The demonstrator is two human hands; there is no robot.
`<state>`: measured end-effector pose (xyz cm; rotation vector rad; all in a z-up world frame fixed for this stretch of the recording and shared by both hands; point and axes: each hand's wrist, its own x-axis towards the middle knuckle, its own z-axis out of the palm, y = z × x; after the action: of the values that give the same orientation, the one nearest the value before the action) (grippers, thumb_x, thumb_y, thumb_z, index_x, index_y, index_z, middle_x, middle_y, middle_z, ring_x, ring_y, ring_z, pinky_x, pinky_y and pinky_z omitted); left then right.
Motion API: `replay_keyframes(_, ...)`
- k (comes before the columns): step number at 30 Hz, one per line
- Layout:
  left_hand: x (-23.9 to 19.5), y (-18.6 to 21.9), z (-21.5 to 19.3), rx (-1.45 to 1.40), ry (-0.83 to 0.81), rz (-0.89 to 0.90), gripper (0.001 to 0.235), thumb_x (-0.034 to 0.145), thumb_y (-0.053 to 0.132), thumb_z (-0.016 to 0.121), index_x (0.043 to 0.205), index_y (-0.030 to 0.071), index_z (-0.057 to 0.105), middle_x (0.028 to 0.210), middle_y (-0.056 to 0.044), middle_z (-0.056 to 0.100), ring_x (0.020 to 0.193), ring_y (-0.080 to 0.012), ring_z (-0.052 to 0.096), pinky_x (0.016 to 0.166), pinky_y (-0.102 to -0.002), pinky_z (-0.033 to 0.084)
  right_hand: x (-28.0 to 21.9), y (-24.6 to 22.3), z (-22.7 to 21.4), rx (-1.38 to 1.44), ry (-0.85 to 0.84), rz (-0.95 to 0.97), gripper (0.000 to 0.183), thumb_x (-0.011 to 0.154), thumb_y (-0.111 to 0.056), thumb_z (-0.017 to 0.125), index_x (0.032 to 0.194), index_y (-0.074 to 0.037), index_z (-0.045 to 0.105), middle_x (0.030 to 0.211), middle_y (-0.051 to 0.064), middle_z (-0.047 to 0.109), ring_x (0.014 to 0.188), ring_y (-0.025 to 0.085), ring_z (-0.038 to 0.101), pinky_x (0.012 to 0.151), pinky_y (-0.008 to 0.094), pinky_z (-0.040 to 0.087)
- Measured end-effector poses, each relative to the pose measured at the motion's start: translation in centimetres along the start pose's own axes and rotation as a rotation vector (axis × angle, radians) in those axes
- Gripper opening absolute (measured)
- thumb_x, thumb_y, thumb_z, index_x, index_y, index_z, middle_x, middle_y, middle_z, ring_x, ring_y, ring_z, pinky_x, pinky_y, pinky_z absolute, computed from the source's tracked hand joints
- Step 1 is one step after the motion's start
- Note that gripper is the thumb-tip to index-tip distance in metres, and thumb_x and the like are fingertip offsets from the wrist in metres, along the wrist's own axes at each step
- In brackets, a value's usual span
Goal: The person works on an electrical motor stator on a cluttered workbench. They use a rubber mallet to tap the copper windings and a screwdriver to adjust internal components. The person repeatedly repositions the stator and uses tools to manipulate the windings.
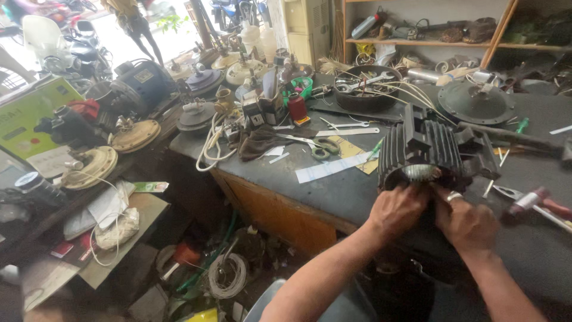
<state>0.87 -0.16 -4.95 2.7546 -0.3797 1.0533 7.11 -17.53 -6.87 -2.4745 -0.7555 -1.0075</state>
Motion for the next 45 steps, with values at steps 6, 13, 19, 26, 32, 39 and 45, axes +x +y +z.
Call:
replay_keyframes(6,-0.1,0.6,0.2,0.001,0.115,-0.075,0.025,0.091,0.015,0.059,0.114,0.011,0.069,0.109,-0.008,0.065,0.088,-0.0263,0.069,0.064,-0.039,0.058,0.3,0.0,0.1,-0.002,0.007,-0.023,0.024,0.103,-0.039,0.065,0.116,-0.028,0.081,0.079,0.019,0.072,0.066,0.036,0.07,0.06,0.044,0.056)
replay_keyframes(13,0.3,-0.9,2.0,0.207,0.09,0.173,0.014,0.092,0.015,0.06,0.1,0.007,0.068,0.097,-0.008,0.068,0.086,-0.0209,0.069,0.061,-0.035,0.055,0.6,-0.5,-0.5,-0.018,-0.036,0.051,0.021,0.102,-0.038,0.068,0.117,-0.029,0.08,0.081,0.018,0.073,0.069,0.037,0.072,0.064,0.046,0.057)
replay_keyframes(19,1.7,-2.8,2.0,0.09,0.016,0.274,0.015,0.092,0.014,0.059,0.101,0.01,0.07,0.093,-0.009,0.07,0.078,-0.0236,0.071,0.06,-0.038,0.055,0.6,-1.9,-0.7,0.005,0.0,0.17,0.022,0.097,-0.038,0.072,0.113,-0.026,0.081,0.077,0.022,0.069,0.072,0.042,0.07,0.068,0.051,0.057)
replay_keyframes(26,1.8,-1.3,1.1,-0.019,-0.017,0.097,0.013,0.086,0.013,0.06,0.093,0.012,0.07,0.098,-0.01,0.073,0.079,-0.0258,0.073,0.061,-0.04,0.055,-0.6,-1.4,1.5,-0.064,0.013,0.255,0.026,0.099,-0.04,0.076,0.091,-0.015,0.077,0.075,0.024,0.068,0.072,0.044,0.069,0.069,0.052,0.057)
replay_keyframes(32,2.8,0.0,-1.0,0.0,-0.326,-0.072,0.014,0.089,0.016,0.061,0.097,0.014,0.072,0.088,-0.01,0.073,0.073,-0.0269,0.072,0.058,-0.042,0.055,0.1,-0.9,0.3,-0.232,0.281,-0.285,0.02,0.089,-0.018,0.081,0.097,0.001,0.083,0.073,0.022,0.071,0.062,0.039,0.067,0.057,0.048,0.051)
replay_keyframes(39,-1.2,1.4,-5.5,-0.28,0.193,-0.035,0.031,0.08,0.0,0.065,0.11,0.005,0.071,0.108,-0.012,0.071,0.096,-0.0296,0.068,0.081,-0.04,0.056,-0.6,-1.7,-8.1,0.655,0.01,0.64,0.025,0.091,-0.017,0.071,0.112,-0.004,0.074,0.096,0.012,0.077,0.071,0.02,0.074,0.064,0.032,0.058)
replay_keyframes(45,-3.1,4.2,-6.4,-0.364,0.259,-0.338,0.016,0.083,0.001,0.074,0.099,0.006,0.076,0.098,-0.01,0.071,0.087,-0.029,0.069,0.075,-0.038,0.055,3.1,-2.7,-7.8,0.446,-0.36,0.728,0.034,0.085,-0.03,0.08,0.108,-0.006,0.079,0.094,0.016,0.079,0.083,0.028,0.076,0.075,0.038,0.059)
